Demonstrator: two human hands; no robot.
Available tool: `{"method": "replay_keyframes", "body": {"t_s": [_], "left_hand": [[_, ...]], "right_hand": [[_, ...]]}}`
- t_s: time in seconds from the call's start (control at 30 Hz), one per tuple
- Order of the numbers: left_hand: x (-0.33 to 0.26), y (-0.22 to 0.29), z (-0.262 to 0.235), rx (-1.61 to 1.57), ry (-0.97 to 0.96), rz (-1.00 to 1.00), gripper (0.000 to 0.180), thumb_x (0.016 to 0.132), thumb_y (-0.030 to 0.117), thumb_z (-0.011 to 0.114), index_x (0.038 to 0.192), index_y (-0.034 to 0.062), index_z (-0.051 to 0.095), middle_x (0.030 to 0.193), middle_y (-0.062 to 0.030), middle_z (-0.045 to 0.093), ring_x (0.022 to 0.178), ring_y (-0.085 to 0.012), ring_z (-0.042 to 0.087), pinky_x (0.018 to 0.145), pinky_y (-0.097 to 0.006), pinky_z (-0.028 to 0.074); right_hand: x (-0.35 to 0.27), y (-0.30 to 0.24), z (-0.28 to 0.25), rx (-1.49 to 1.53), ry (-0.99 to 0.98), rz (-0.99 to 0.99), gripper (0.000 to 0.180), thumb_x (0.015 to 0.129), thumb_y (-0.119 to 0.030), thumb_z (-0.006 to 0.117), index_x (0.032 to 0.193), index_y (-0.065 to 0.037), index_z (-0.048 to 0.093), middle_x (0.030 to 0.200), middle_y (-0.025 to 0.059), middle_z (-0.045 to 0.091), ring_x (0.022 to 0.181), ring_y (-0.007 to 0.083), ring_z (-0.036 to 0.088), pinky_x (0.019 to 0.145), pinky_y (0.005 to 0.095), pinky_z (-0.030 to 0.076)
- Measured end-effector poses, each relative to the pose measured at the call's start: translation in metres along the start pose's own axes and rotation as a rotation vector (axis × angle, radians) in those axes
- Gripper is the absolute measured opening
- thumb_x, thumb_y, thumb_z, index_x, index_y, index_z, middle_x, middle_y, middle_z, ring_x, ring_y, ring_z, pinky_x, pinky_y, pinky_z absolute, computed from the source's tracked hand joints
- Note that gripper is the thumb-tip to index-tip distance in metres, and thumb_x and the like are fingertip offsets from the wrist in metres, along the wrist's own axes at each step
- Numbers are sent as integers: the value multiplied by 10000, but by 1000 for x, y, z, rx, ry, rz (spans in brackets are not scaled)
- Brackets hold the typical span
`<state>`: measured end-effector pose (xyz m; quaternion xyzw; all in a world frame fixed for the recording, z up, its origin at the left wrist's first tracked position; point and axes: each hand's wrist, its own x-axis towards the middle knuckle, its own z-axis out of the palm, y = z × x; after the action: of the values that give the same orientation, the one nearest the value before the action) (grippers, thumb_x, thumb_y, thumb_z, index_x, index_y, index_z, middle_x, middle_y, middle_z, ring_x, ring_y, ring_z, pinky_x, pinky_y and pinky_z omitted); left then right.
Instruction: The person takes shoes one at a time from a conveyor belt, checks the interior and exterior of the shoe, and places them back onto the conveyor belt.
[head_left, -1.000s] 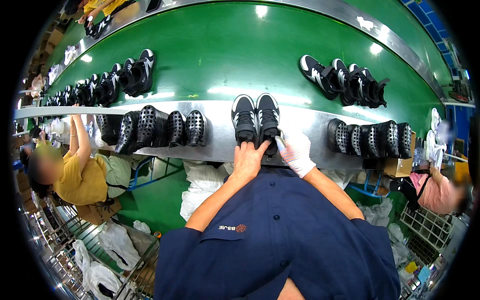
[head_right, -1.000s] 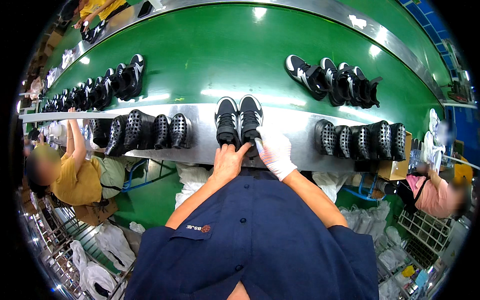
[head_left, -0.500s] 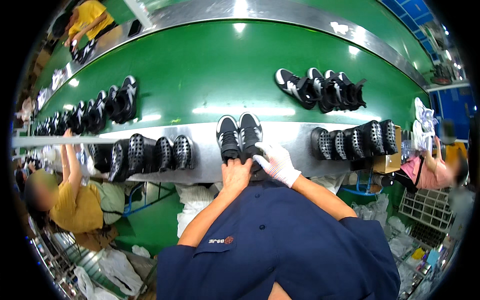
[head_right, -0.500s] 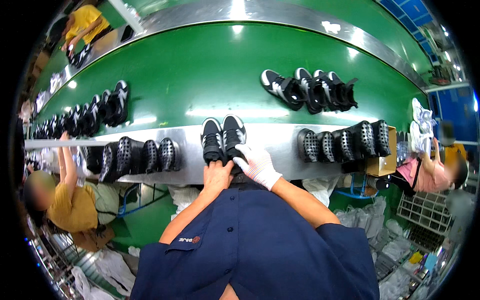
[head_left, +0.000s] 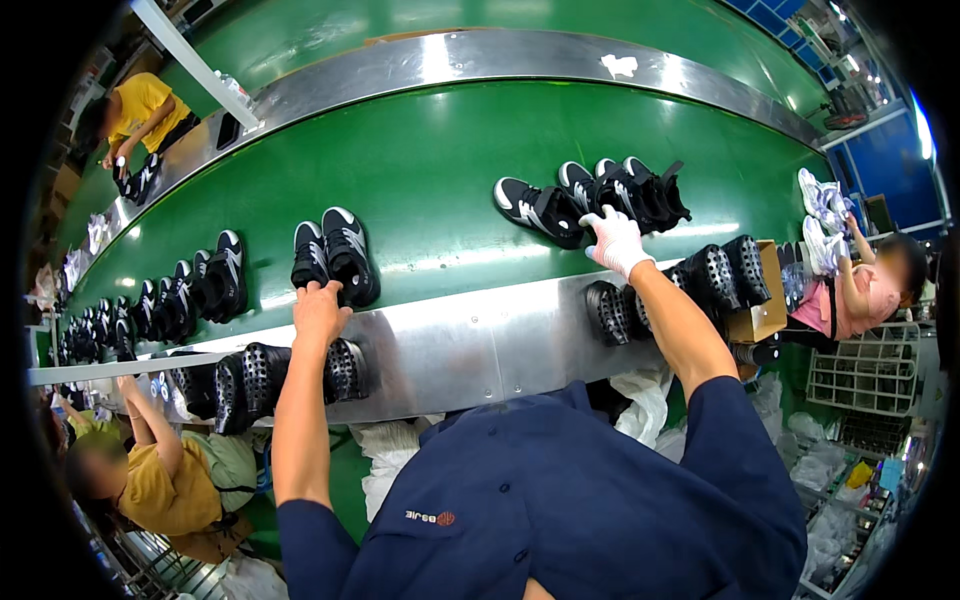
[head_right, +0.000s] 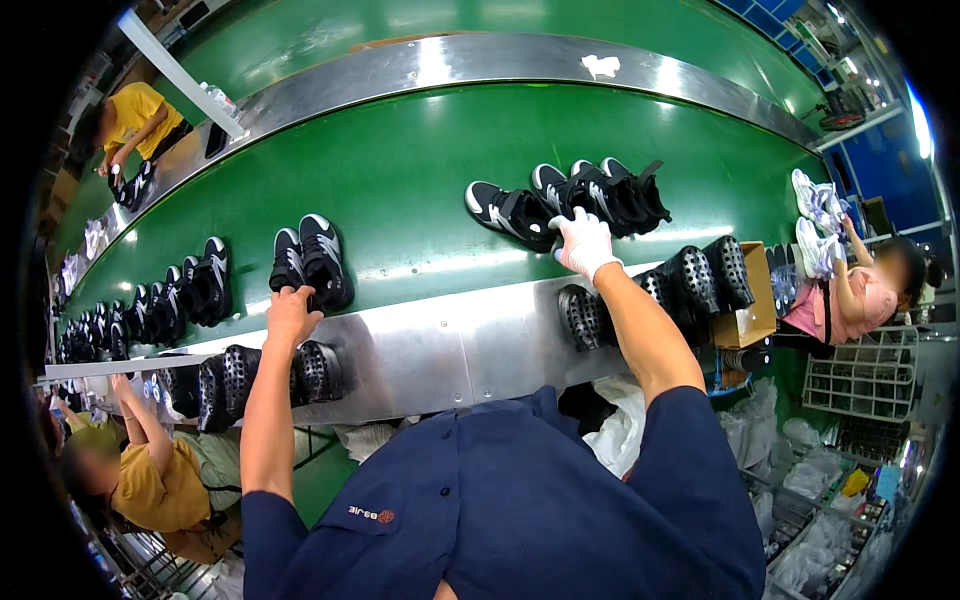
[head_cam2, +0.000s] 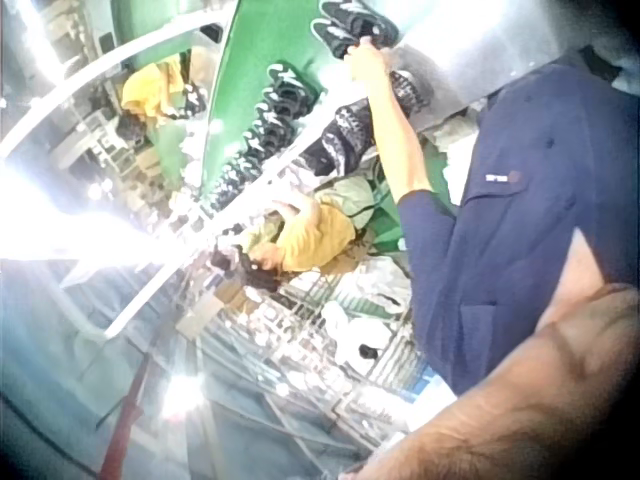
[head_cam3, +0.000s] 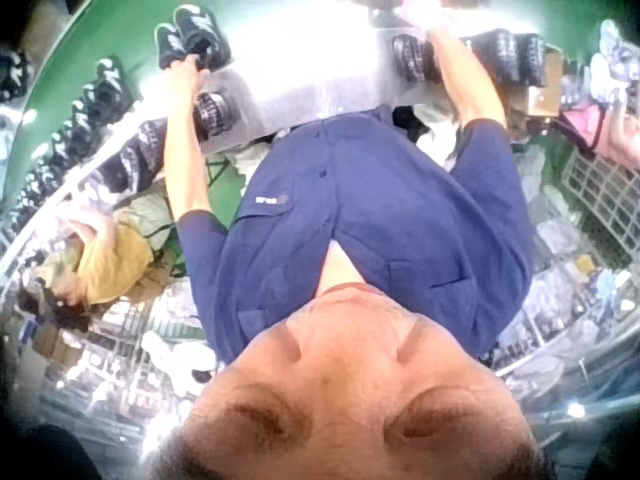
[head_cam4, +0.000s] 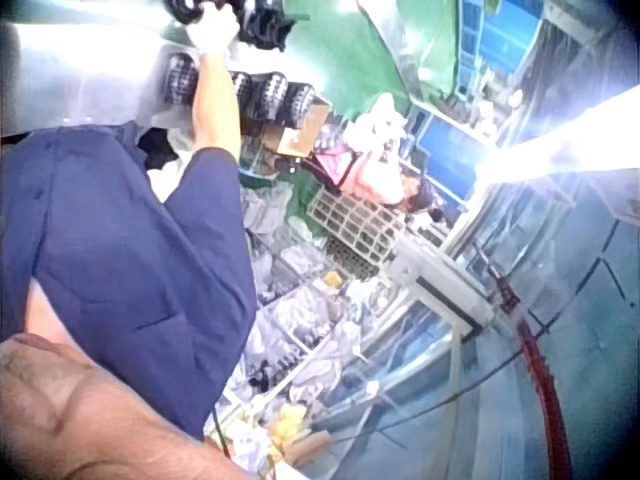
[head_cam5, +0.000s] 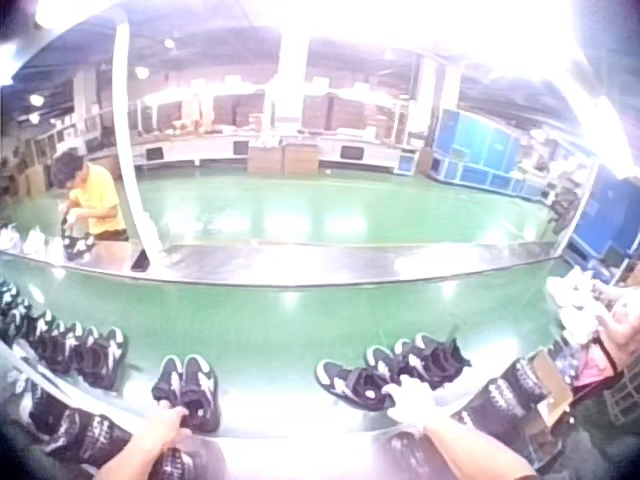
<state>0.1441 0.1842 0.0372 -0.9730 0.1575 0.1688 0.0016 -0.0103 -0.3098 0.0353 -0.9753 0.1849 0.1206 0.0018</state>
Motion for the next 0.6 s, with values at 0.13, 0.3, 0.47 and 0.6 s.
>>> {"method": "replay_keyframes", "body": {"t_s": [0.13,0.3,0.47,0.6], "left_hand": [[-53,5,8,-339,235,236,361,872,125,763,1213,26,697,1096,-222,688,1081,-427,633,971,-462,511],[-126,10,53,-571,93,118,231,871,110,748,1089,35,743,1025,-199,733,978,-398,690,886,-463,545],[-164,50,55,-511,239,123,187,872,110,752,1048,49,734,1024,-168,726,991,-382,677,874,-466,541],[-158,68,33,-190,480,141,245,830,79,787,1066,69,719,1028,-125,669,996,-349,630,871,-449,524]], "right_hand": [[36,20,24,143,-115,-159,433,779,-41,674,1193,-165,700,1326,164,621,1223,391,612,1039,474,497],[69,12,45,493,-36,-357,400,750,18,607,1132,-75,685,1236,164,667,1193,401,616,1021,447,517],[75,-20,30,366,-153,-427,559,819,-210,680,1360,-93,597,1394,195,587,1242,414,604,1075,437,502],[66,-51,22,229,-213,-270,584,853,-488,755,1321,-149,670,1503,277,501,1249,441,617,1072,448,504]]}}
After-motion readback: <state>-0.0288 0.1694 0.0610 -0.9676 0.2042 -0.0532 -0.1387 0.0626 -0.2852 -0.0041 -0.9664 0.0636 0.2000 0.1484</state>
